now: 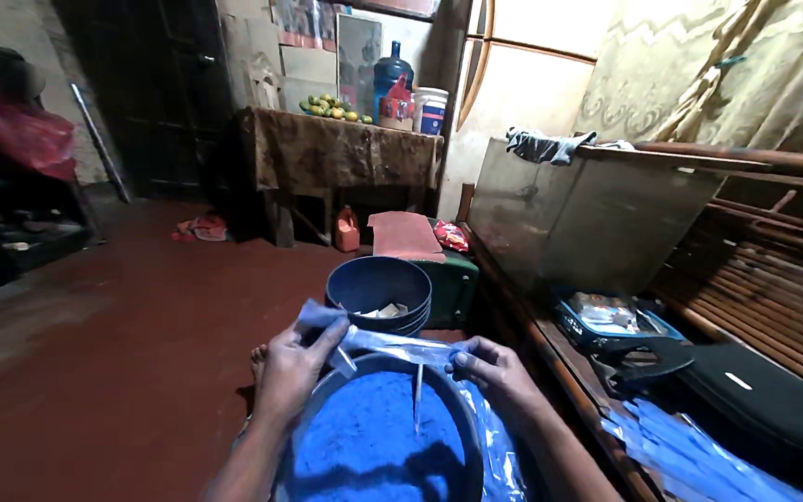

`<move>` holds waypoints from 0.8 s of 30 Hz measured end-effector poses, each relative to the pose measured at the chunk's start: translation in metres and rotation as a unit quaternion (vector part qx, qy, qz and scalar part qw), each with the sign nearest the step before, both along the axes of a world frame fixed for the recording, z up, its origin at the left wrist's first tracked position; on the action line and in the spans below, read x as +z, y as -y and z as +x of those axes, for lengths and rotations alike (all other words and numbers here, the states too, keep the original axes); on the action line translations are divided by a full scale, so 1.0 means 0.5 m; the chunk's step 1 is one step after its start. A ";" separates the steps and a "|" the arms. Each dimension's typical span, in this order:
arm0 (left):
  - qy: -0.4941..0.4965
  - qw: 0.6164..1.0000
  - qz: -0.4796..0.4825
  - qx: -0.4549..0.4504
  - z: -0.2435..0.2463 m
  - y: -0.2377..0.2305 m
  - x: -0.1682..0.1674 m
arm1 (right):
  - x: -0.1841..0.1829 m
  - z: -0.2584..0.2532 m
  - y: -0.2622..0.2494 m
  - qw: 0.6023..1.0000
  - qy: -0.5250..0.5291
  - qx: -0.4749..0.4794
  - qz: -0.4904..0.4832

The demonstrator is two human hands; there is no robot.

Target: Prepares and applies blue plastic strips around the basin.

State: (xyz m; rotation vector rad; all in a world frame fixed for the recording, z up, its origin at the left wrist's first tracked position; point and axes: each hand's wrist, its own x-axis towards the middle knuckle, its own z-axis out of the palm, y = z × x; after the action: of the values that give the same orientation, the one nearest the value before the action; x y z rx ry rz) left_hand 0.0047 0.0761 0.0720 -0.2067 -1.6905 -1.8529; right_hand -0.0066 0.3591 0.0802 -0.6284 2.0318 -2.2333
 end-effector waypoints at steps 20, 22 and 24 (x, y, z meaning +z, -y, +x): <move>0.019 0.970 -0.229 -0.082 -0.004 -0.120 0.015 | 0.258 -0.027 0.098 0.748 -0.280 0.167 0.578; 0.012 0.975 -0.200 -0.098 -0.010 -0.121 0.009 | 0.251 -0.027 0.088 0.773 -0.267 0.162 0.552; 0.008 0.980 -0.171 -0.105 -0.015 -0.121 0.003 | 0.234 -0.032 0.068 0.817 -0.257 0.131 0.500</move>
State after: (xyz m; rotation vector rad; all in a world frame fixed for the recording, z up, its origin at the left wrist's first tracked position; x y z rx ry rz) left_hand -0.0027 0.1366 0.0737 -0.5298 -2.0593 -1.6977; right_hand -0.0223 0.3249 0.1974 -1.2917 2.6783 -0.6271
